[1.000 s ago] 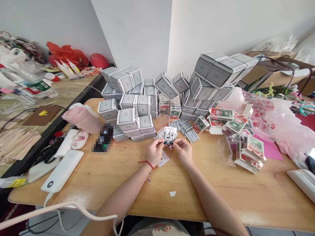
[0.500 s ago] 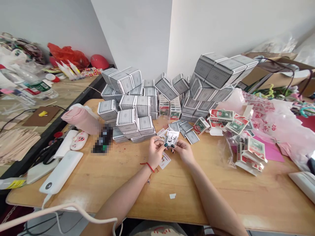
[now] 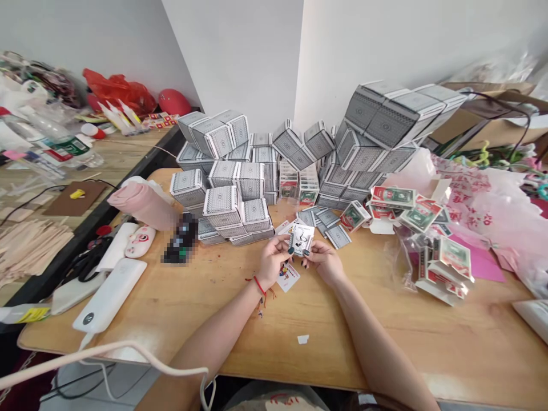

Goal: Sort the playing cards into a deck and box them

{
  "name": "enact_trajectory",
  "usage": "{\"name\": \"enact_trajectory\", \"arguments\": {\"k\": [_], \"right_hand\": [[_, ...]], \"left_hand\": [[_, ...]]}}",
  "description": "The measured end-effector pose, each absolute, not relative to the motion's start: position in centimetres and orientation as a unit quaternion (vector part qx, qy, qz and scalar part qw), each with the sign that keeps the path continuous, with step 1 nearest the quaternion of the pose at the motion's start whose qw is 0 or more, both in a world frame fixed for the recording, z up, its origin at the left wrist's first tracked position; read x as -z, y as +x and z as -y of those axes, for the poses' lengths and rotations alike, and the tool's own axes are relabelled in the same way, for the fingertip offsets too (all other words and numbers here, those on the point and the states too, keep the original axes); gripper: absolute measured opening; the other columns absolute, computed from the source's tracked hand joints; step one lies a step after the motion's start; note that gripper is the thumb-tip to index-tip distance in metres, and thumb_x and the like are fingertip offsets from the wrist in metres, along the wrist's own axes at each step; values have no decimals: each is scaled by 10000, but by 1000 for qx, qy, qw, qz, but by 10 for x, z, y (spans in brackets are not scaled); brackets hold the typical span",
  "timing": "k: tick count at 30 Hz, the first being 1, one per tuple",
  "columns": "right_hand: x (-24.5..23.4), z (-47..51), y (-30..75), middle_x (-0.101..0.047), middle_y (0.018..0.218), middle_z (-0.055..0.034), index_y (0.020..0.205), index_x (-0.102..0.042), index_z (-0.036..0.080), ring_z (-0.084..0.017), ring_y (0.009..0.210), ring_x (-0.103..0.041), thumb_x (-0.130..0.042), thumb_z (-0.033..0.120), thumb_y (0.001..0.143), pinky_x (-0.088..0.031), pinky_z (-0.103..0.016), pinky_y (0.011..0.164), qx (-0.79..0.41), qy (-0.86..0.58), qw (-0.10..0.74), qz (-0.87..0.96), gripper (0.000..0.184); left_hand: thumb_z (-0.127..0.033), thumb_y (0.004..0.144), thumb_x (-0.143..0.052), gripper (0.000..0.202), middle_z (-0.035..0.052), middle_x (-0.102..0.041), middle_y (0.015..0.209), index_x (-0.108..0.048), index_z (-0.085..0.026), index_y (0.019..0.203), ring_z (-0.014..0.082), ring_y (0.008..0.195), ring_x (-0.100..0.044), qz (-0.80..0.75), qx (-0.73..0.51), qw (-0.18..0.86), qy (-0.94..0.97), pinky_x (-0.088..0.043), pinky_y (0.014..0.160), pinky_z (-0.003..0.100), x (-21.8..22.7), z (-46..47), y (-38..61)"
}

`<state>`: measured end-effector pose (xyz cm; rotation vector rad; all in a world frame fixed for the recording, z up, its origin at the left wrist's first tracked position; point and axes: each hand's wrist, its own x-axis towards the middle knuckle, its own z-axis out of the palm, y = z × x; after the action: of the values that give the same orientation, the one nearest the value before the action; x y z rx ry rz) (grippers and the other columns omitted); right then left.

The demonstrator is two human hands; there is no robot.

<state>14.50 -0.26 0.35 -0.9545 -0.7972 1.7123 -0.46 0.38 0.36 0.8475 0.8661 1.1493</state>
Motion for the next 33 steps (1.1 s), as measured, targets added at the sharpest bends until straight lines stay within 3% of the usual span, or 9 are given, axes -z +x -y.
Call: {"name": "enact_trajectory", "arguments": {"k": [8, 11, 14, 18, 26, 33], "right_hand": [[-7, 4, 146, -609, 582, 34, 815, -516, 195, -140, 439, -571, -707, 260, 584, -445, -243, 412, -677, -406, 453, 414, 307], [-6, 4, 145, -614, 596, 26, 878, -514, 210, -136, 431, -571, -646, 372, 678, -446, -240, 401, -661, -421, 447, 431, 290], [-5, 4, 144, -604, 545, 18, 895, -538, 205, -139, 410, -557, -556, 481, 743, -444, -250, 392, -640, -446, 446, 439, 316], [-5, 4, 143, -601, 522, 17, 897, -578, 186, -149, 418, -560, -568, 509, 728, -457, -264, 414, -646, -446, 438, 439, 364], [-6, 5, 149, -627, 576, -13, 817, -645, 172, -171, 476, -582, -610, 500, 696, -483, -297, 473, -652, -439, 442, 433, 352], [-4, 6, 154, -626, 602, -7, 731, -665, 177, -149, 512, -558, -616, 490, 695, -454, -260, 483, -612, -467, 445, 457, 319]], "left_hand": [[-324, 781, -519, 278, 15, -561, 712, -568, -166, 1005, 101, 570, -481, -462, -472, 539, 522, -392, 499, 209, -6, 0, -5], [-351, 786, -520, 291, 30, -595, 763, -571, -165, 1004, 116, 606, -512, -463, -470, 533, 530, -413, 525, 218, -4, 0, -4], [-387, 785, -521, 293, 33, -601, 752, -594, -154, 946, 127, 636, -523, -455, -470, 537, 534, -430, 567, 231, -4, 0, -5], [-437, 793, -491, 327, 30, -577, 669, -618, -135, 790, 125, 595, -507, -436, -458, 579, 515, -423, 547, 240, -6, -2, -8], [-355, 705, -617, 269, 75, -631, 915, -680, -141, 856, 179, 790, -579, -362, -407, 676, 496, -473, 658, 270, -15, -14, -23], [-357, 665, -650, 277, 55, -643, 728, -675, -121, 808, 152, 648, -569, -418, -393, 663, 481, -470, 584, 272, -10, -18, -24]]}}
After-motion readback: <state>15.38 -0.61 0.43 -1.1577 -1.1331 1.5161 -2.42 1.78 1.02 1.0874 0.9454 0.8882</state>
